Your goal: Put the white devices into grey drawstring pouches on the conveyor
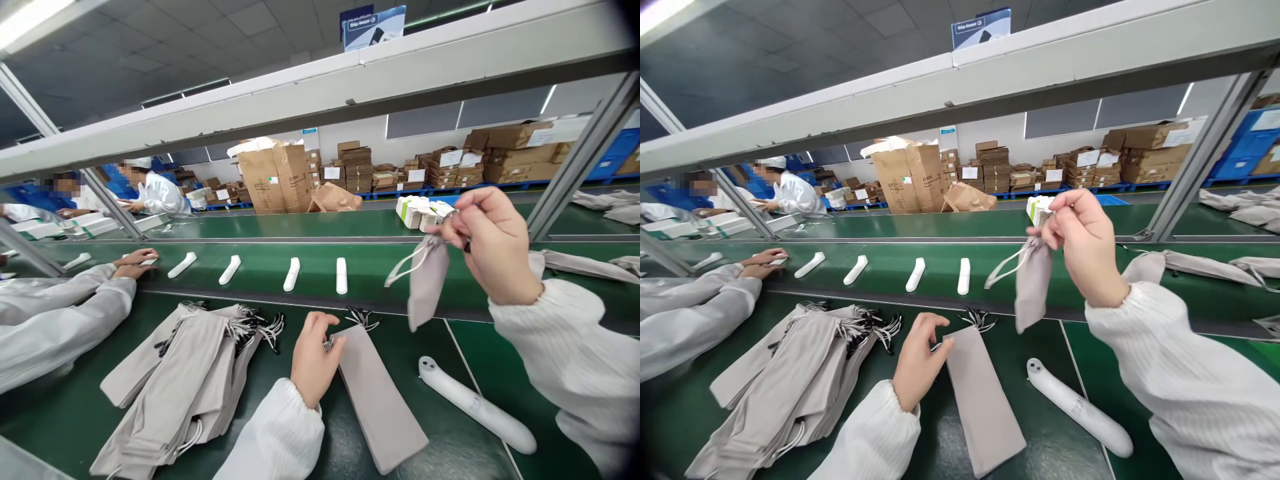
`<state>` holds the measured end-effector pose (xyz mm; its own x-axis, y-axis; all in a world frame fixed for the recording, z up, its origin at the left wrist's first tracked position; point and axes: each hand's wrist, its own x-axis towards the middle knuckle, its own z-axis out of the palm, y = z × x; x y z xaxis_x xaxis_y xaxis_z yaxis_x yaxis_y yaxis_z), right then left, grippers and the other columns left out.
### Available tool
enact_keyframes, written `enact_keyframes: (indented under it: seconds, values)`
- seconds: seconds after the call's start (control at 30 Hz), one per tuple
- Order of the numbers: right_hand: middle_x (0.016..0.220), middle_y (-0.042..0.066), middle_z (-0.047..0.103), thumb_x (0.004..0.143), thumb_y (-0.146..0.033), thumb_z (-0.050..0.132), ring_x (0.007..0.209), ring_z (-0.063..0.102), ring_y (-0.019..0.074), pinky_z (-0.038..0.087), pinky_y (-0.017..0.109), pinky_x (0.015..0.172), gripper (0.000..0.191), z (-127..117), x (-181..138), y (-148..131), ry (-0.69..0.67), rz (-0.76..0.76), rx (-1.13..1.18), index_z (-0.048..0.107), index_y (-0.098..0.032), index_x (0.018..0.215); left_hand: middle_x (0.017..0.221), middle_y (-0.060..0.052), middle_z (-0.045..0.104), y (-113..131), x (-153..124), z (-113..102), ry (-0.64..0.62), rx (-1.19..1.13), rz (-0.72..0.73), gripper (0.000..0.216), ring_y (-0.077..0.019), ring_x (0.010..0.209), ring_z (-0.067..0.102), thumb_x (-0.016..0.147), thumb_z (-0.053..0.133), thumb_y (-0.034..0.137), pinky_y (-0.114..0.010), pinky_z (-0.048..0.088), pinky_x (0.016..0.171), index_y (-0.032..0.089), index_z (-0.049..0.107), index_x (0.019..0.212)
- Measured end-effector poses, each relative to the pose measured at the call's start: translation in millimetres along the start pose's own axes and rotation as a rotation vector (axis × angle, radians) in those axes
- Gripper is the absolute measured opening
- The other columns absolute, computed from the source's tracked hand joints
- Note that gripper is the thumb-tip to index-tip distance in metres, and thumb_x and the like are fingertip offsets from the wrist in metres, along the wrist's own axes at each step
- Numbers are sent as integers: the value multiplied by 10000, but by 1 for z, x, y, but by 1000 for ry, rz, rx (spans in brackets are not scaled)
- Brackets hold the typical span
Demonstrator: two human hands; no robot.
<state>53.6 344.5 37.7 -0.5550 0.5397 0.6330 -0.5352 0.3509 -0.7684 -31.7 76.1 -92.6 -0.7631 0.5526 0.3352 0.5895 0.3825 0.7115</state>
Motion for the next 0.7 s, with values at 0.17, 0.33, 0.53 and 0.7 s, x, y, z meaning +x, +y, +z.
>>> enact_keyframes:
  seconds: [0.17, 0.33, 0.53, 0.7]
  values:
    - [1411, 157, 515, 913, -315, 562, 1178, 593, 299, 483, 515, 998, 731, -16, -30, 29, -498, -78, -727, 213, -239, 1551, 1013, -49, 593, -20, -4, 14, -107, 239, -25, 204, -218, 942, 576, 818, 565, 112, -366, 464, 815, 207, 629, 987]
    - [1494, 140, 481, 859, -422, 616, 1287, 551, 358, 515, 517, 1022, 692, -60, -152, 72, -930, 57, -1086, 447, -206, 1495, 917, -27, 600, -22, -2, 14, -80, 422, 134, 195, -211, 888, 544, 834, 516, 34, -362, 391, 774, 210, 599, 848]
    - [1365, 117, 602, 942, -360, 521, 1260, 579, 311, 528, 468, 1006, 371, -84, -216, 103, -703, -106, -1139, 620, -203, 1263, 843, -11, 606, -18, 0, 7, -132, 370, 348, 236, -185, 852, 518, 914, 399, 23, -381, 341, 813, 191, 511, 791]
    - [1211, 88, 617, 962, -305, 478, 995, 665, 243, 574, 412, 831, 353, -50, -169, 72, -628, 217, -692, 482, -274, 1314, 784, 18, 516, 1, -4, -9, -225, -10, 242, 157, -144, 726, 454, 927, 430, 94, -313, 356, 738, 206, 471, 825]
